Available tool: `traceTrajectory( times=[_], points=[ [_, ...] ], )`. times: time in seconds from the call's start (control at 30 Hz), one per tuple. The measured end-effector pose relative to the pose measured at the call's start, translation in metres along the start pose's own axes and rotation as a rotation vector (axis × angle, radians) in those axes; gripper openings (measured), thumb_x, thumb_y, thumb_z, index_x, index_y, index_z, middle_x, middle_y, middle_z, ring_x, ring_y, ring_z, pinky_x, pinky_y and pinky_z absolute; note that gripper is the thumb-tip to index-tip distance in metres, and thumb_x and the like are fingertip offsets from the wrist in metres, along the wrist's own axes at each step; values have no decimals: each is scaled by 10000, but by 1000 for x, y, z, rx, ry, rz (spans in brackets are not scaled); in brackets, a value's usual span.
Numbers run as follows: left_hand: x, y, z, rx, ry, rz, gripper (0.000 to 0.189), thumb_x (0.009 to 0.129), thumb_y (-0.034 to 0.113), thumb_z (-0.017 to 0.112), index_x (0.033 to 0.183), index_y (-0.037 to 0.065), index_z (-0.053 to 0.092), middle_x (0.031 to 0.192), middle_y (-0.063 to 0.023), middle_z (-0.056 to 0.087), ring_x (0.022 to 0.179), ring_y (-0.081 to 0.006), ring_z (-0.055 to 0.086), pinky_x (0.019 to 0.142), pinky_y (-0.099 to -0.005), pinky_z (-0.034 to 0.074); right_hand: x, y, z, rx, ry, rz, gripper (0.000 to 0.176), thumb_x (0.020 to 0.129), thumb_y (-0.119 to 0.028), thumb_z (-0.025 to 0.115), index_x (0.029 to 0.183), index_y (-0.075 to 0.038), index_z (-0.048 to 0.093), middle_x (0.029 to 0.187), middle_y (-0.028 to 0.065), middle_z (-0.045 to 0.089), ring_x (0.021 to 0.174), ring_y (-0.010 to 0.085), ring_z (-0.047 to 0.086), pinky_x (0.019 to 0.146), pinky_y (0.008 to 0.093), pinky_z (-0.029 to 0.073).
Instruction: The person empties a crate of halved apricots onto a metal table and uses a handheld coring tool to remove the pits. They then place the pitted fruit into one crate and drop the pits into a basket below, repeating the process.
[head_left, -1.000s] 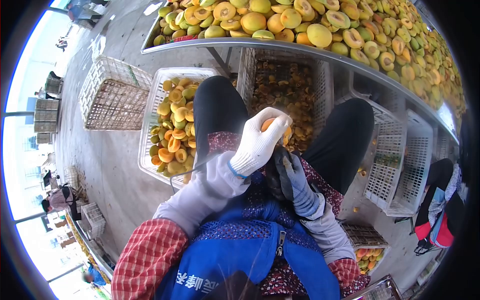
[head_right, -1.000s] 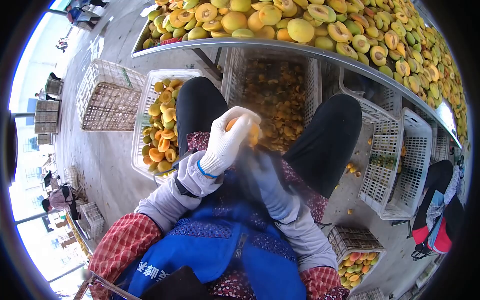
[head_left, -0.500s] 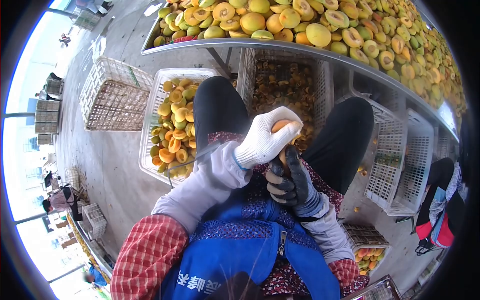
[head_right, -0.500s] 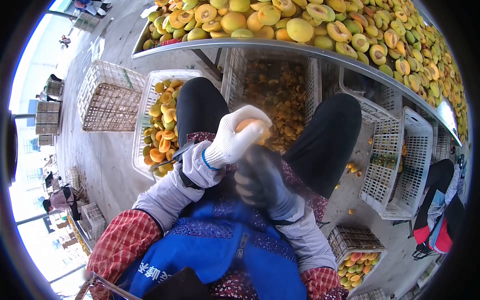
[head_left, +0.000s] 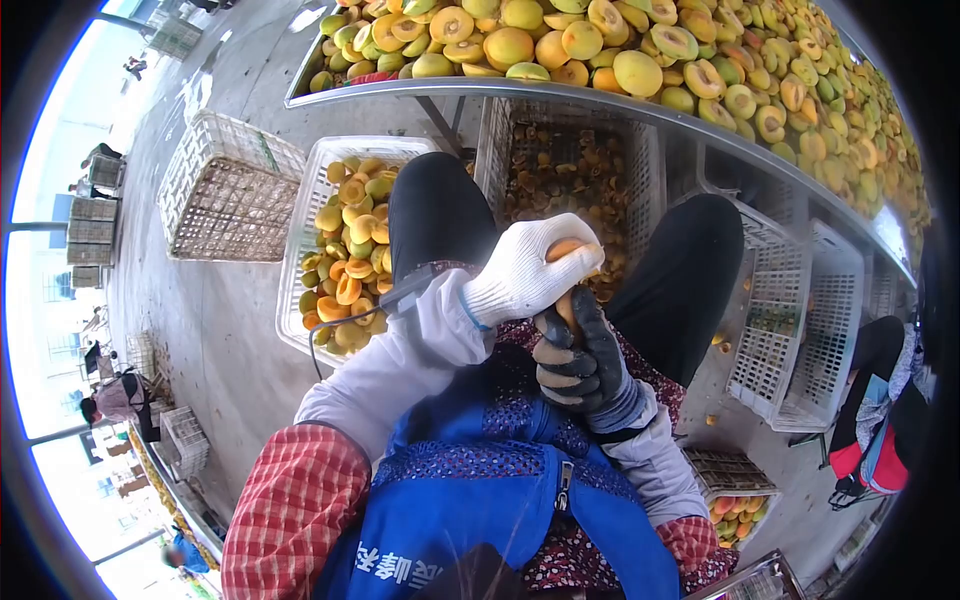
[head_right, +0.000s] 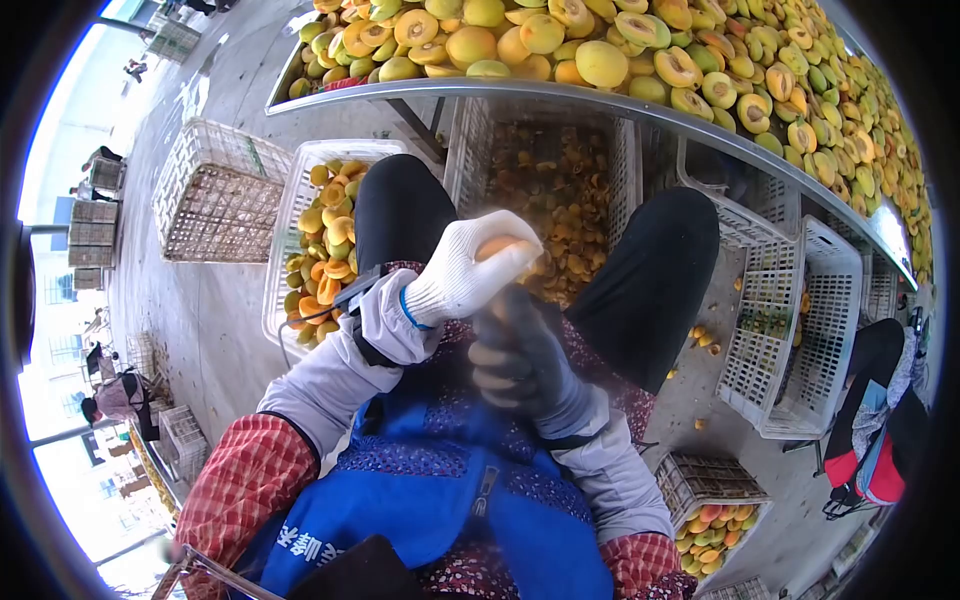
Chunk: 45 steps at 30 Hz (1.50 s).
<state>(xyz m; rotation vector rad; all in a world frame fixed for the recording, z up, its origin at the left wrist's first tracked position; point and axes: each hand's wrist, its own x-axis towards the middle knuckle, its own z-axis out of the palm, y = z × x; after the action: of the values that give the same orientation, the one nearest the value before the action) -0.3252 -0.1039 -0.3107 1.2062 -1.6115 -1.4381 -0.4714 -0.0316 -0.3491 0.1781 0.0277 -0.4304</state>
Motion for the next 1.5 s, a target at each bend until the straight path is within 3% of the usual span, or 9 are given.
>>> traceTrajectory(
  times=[0.2, 0.4, 0.5, 0.63, 0.93, 1.03, 1.23, 1.4, 1.5],
  points=[
    [-14, -19, 20, -601, 145, -238, 283, 931, 271, 611, 933, -8, 658, 800, -62, 660, 744, -130, 624, 726, -270, 496, -5, 3, -4, -189, 218, -16, 474, 982, -626, 357, 757, -211, 410, 546, -77, 292, 384, 55, 248, 325, 217, 208],
    [-8, -10, 2, 289, 65, 1, 196, 933, 164, 590, 941, -21, 654, 810, -70, 670, 740, -118, 627, 692, -259, 502, -2, 4, -3, -128, 254, 7, 463, 976, -632, 366, 768, -224, 432, 536, -77, 287, 382, 58, 257, 321, 216, 212],
    [-8, -8, 2, 42, 34, -97, 205, 929, 170, 599, 930, -26, 658, 805, -61, 670, 749, -107, 625, 708, -254, 502, -1, 5, -7, -85, 139, 27, 455, 975, -633, 369, 796, -222, 451, 528, -79, 285, 379, 57, 258, 321, 215, 213],
    [-16, -15, 16, -434, 170, -288, 296, 952, 268, 573, 909, -13, 655, 754, -76, 641, 695, -130, 598, 651, -256, 466, -2, 7, 9, -268, 324, -27, 457, 962, -640, 402, 822, -210, 468, 522, -81, 296, 365, 47, 262, 316, 206, 211],
    [-20, -21, 19, -585, 212, -261, 358, 955, 363, 574, 900, 15, 637, 758, -85, 637, 687, -162, 599, 644, -267, 472, -6, 5, 2, -339, 252, -47, 446, 961, -627, 420, 939, -191, 510, 535, -77, 339, 362, 41, 295, 313, 194, 243],
    [-15, -28, 12, -1248, 281, -552, 337, 962, 350, 573, 950, 17, 627, 802, -85, 649, 695, -177, 613, 627, -271, 498, -11, 8, -8, -343, 93, -100, 497, 978, -615, 381, 1073, -164, 565, 531, -61, 370, 363, 42, 317, 308, 187, 301],
    [-17, -34, -30, -850, 369, -465, 500, 994, 509, 467, 1073, 40, 621, 951, -73, 688, 791, -190, 701, 581, -253, 570, 6, -25, -36, 4, -147, -263, 517, 1015, -556, 343, 1041, -89, 561, 588, -20, 388, 415, 51, 328, 312, 196, 294],
    [-49, -33, -91, -707, 662, -193, 553, 1029, 508, 354, 1158, 30, 599, 935, -147, 706, 660, -155, 660, 453, -198, 457, 4, -16, -14, -107, 40, -289, 504, 1018, -543, 352, 1008, -75, 541, 601, -2, 391, 422, 80, 333, 317, 210, 302],
    [-92, -90, -177, -104, 904, -245, 436, 992, 380, 523, 1179, -3, 614, 957, -126, 698, 761, -152, 646, 613, -252, 499, -4, -20, -3, -211, 17, -318, 494, 1016, -542, 359, 1002, -77, 526, 603, 0, 396, 427, 80, 336, 318, 215, 308]
  ],
)
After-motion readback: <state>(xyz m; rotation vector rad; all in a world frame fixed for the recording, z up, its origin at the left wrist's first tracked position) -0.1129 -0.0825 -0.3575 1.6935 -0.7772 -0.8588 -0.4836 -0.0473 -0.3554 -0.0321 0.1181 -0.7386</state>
